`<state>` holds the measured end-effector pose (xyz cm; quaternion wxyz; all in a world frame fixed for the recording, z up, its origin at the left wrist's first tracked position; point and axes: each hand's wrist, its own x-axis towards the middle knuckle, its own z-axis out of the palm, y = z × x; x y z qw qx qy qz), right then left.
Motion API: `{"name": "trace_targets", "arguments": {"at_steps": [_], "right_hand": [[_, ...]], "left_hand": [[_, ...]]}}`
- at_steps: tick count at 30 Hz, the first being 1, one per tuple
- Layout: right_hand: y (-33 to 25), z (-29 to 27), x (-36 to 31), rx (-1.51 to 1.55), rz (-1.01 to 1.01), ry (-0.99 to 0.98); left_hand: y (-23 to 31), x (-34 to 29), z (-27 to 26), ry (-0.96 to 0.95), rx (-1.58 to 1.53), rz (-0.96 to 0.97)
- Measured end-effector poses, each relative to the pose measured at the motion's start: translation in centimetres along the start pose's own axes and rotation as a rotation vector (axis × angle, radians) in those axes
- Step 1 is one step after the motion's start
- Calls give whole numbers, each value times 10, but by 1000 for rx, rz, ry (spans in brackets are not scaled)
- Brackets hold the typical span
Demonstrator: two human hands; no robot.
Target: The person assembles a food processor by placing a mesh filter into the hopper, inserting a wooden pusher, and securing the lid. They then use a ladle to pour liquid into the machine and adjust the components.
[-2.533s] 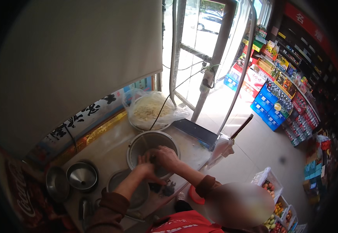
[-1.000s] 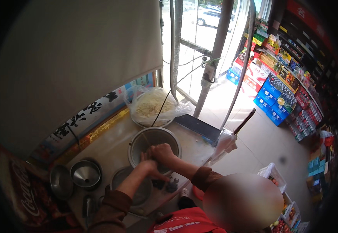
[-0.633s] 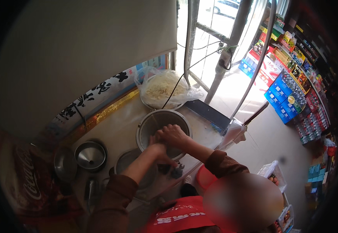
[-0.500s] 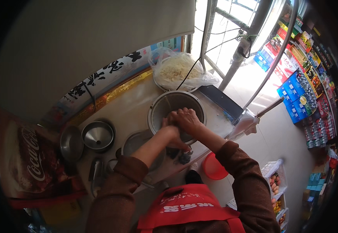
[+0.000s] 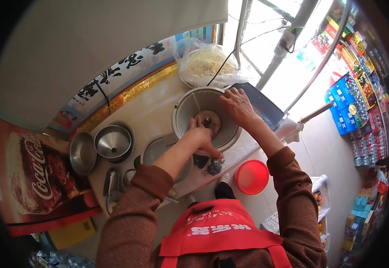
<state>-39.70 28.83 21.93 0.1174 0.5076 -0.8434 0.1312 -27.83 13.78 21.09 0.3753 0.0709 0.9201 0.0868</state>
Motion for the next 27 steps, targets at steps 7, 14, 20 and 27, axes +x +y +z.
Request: {"name": "trace_targets", "arguments": {"at_steps": [7, 14, 20, 27], "right_hand": [[-19, 28, -24, -155, -133, -180], [-20, 32, -27, -142, -146, -231], [-18, 17, -29, -54, -164, -281], [-20, 20, -7, 33, -32, -176]], "left_hand": [[2, -6, -2, 51, -31, 5], [3, -11, -3, 72, -48, 14], [3, -10, -3, 41, -33, -29], [4, -12, -9, -50, -13, -24]]}}
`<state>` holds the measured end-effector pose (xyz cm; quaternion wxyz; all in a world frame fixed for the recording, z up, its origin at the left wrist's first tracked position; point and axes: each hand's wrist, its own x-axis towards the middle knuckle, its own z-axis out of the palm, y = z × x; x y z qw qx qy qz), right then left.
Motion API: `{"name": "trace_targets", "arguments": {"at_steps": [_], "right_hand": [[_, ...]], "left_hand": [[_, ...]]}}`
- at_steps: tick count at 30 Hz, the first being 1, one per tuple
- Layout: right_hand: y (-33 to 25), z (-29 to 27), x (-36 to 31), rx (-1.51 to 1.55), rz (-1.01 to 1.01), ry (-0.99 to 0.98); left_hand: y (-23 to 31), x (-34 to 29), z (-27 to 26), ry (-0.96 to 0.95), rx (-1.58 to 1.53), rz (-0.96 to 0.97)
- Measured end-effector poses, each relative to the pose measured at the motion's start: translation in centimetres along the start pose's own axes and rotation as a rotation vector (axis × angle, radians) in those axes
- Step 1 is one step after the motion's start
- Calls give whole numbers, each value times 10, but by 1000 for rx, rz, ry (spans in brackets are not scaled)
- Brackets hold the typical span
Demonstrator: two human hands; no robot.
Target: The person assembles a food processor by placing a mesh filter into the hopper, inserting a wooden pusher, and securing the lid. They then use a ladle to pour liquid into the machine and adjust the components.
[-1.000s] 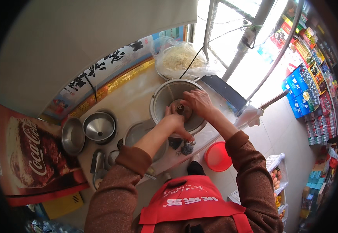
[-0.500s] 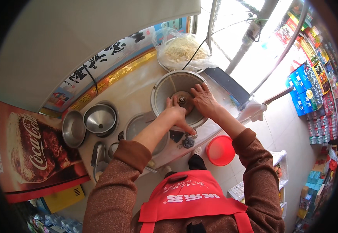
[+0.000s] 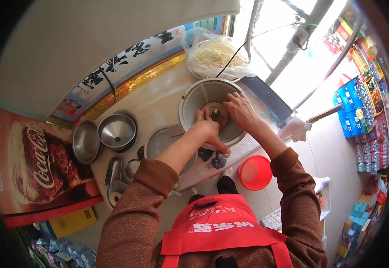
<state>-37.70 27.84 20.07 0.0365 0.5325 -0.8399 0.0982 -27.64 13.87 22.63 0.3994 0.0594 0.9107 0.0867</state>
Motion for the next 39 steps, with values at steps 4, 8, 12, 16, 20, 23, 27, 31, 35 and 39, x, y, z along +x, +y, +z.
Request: {"name": "trace_targets", "arguments": {"at_steps": [4, 8, 12, 16, 20, 23, 27, 31, 35, 39], "right_hand": [[-7, 1, 16, 61, 49, 121], [-12, 5, 37, 79, 52, 85], [-17, 10, 50, 70, 36, 154], [-6, 3, 44, 125, 26, 200], [7, -6, 22, 250, -64, -21], [-7, 4, 7, 187, -122, 13], [-21, 16, 9, -42, -143, 116], [-23, 17, 11, -229, -140, 107], [-26, 21, 13, -253, -161, 97], [-31, 26, 15, -227, -133, 103]], "left_hand": [[-2, 2, 4, 71, -30, 55], [-2, 7, 7, 76, -8, 32], [-2, 5, 6, 71, -33, 46], [-1, 2, 6, 65, -32, 29], [-1, 5, 4, 42, -44, 44], [-2, 9, 5, 66, -61, 87], [0, 11, 9, 92, -48, 45], [-4, 13, 8, 56, -86, 73], [-2, 11, 7, 68, -80, 56], [-1, 5, 7, 113, -39, 59]]}}
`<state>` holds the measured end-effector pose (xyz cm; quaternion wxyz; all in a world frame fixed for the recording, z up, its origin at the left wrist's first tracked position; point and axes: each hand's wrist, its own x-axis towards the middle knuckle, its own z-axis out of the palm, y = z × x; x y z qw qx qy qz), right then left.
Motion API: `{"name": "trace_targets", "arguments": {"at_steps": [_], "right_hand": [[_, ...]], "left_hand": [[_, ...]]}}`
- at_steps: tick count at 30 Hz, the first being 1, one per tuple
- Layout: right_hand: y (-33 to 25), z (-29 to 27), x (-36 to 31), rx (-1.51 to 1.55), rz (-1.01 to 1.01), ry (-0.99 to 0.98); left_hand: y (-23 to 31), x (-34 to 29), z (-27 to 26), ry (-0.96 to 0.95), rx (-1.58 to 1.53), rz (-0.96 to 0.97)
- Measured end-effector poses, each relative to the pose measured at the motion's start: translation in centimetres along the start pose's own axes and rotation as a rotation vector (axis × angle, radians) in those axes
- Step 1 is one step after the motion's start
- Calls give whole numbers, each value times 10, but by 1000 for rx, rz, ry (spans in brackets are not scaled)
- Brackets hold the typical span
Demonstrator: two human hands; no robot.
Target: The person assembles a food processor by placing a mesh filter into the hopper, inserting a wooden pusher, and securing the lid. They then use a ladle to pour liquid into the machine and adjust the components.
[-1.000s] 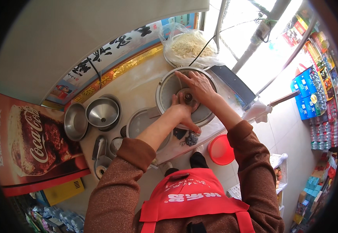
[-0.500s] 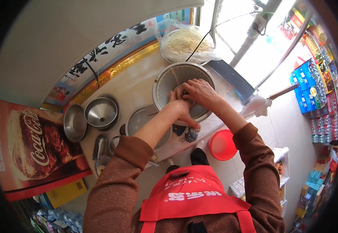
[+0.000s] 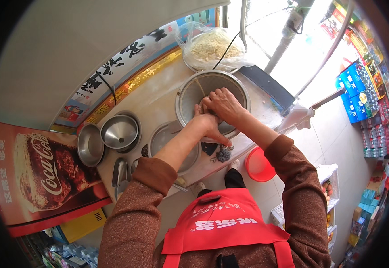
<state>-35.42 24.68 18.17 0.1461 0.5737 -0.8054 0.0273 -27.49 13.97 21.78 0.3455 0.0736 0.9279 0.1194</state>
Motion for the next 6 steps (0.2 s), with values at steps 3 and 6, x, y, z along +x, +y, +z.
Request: {"name": "trace_targets", "arguments": {"at_steps": [3, 6], "right_hand": [[-6, 3, -1, 32, 76, -15], [-13, 7, -1, 39, 173, -39]], "left_hand": [[0, 3, 0, -38, -5, -17], [-2, 10, 2, -84, 83, -44]]}}
